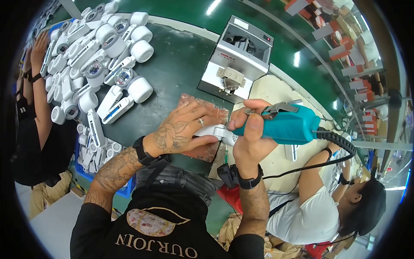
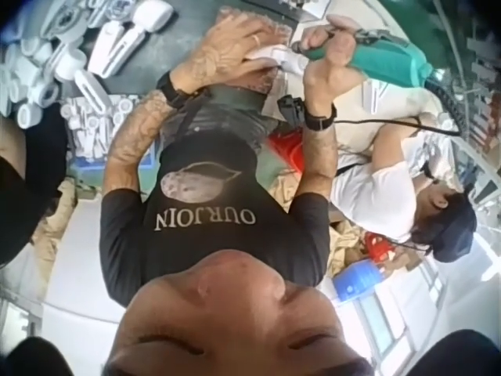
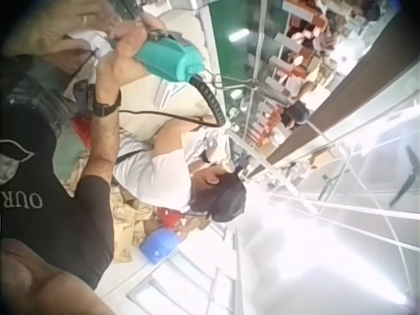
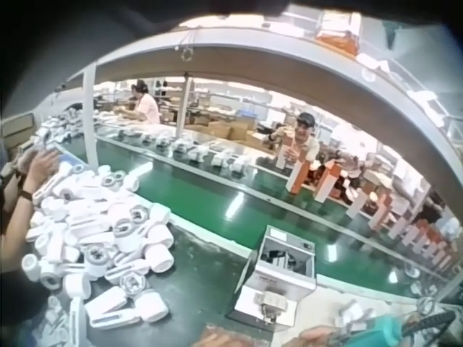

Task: The person picks up a white fan component, aligns it with a handle on a red block, and drives a screw into the joint using a power screwdriver. After assembling the fan, they set it aside and reach for another component to repeat the process.

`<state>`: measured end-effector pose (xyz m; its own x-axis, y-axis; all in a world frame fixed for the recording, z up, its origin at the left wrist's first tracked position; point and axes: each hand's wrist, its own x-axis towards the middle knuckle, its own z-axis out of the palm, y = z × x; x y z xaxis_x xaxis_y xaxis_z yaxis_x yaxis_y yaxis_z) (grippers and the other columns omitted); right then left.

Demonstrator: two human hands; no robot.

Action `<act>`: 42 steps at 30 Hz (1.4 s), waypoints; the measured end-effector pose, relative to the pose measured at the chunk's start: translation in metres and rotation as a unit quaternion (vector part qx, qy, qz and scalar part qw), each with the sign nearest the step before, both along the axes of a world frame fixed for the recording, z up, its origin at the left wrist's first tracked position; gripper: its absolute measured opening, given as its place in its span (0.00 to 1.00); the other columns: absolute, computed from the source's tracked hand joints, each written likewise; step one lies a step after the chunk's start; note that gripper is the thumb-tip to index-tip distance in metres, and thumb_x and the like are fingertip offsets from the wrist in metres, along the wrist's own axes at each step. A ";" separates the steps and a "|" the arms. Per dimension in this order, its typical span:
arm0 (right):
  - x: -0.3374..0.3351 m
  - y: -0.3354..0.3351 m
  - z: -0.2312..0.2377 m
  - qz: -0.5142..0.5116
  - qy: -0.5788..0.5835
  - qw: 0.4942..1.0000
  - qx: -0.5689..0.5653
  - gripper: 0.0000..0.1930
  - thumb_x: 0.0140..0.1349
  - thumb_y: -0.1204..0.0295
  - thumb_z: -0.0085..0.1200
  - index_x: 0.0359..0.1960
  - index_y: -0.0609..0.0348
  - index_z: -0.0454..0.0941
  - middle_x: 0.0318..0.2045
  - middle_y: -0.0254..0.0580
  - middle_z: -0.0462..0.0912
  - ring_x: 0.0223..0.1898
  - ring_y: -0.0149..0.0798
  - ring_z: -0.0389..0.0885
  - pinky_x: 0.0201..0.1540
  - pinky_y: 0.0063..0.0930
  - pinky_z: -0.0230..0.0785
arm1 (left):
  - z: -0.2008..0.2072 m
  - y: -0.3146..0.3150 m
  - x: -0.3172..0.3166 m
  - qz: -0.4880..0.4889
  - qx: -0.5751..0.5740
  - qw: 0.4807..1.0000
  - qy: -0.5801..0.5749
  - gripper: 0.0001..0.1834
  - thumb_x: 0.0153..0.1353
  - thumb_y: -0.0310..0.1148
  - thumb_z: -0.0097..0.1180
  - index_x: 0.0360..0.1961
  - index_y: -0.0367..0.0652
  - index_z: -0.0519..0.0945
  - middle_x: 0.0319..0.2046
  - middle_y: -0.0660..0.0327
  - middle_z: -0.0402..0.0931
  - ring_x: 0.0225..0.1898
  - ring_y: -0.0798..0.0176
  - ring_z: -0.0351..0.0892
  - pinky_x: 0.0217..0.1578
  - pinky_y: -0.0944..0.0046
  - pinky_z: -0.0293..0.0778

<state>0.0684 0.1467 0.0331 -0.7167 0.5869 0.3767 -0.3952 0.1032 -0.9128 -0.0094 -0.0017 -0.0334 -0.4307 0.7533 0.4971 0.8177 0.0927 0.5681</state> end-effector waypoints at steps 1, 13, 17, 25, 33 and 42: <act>0.002 0.001 0.000 0.006 0.003 1.000 -0.006 0.27 0.67 0.48 0.57 0.44 0.67 0.73 0.20 0.36 0.69 0.21 0.33 0.69 0.25 0.27 0.63 | 0.000 0.000 0.000 0.002 -0.002 1.000 -0.001 0.22 0.58 0.47 0.66 0.50 0.47 0.82 0.47 0.59 0.78 0.51 0.51 0.75 0.54 0.51 0.71; -0.006 0.001 -0.014 0.056 0.028 0.998 -0.019 0.21 0.69 0.55 0.58 0.33 0.60 0.66 0.19 0.38 0.68 0.18 0.33 0.67 0.21 0.30 0.63 | -0.001 0.001 0.003 0.005 -0.037 0.999 0.003 0.23 0.58 0.47 0.65 0.50 0.45 0.81 0.47 0.58 0.76 0.51 0.50 0.73 0.54 0.50 0.70; -0.007 0.003 -0.015 0.051 0.017 0.998 -0.024 0.21 0.69 0.55 0.58 0.35 0.61 0.67 0.19 0.38 0.69 0.19 0.34 0.68 0.24 0.30 0.64 | 0.002 0.001 0.001 0.006 -0.034 0.999 0.016 0.23 0.59 0.49 0.63 0.49 0.44 0.81 0.47 0.57 0.76 0.51 0.50 0.72 0.55 0.50 0.69; -0.039 0.003 0.017 -0.007 0.009 1.000 -0.002 0.19 0.74 0.58 0.50 0.43 0.67 0.73 0.23 0.38 0.71 0.24 0.35 0.73 0.29 0.28 0.67 | -0.002 -0.005 0.002 0.008 -0.011 1.000 0.011 0.22 0.62 0.47 0.60 0.52 0.45 0.80 0.47 0.57 0.75 0.52 0.50 0.72 0.57 0.49 0.68; -0.080 0.015 0.004 -0.026 0.014 0.999 0.042 0.17 0.74 0.61 0.51 0.32 0.64 0.70 0.22 0.37 0.72 0.24 0.34 0.74 0.29 0.28 0.68 | 0.001 -0.004 0.004 -0.025 -0.024 0.999 -0.019 0.19 0.62 0.38 0.56 0.53 0.46 0.80 0.47 0.58 0.75 0.52 0.51 0.72 0.57 0.51 0.68; -0.002 -0.004 0.013 -0.010 0.001 1.000 -0.025 0.22 0.70 0.52 0.55 0.41 0.63 0.73 0.20 0.36 0.70 0.20 0.33 0.69 0.25 0.27 0.63 | -0.005 -0.001 0.002 0.010 0.015 1.000 0.000 0.19 0.60 0.39 0.58 0.51 0.45 0.80 0.47 0.56 0.76 0.51 0.49 0.74 0.54 0.50 0.71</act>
<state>0.0668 0.1429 0.0465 -0.7035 0.6200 0.3475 -0.3956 0.0647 -0.9162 -0.0077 -0.0028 -0.0385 -0.4452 0.7295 0.5193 0.8160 0.0917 0.5707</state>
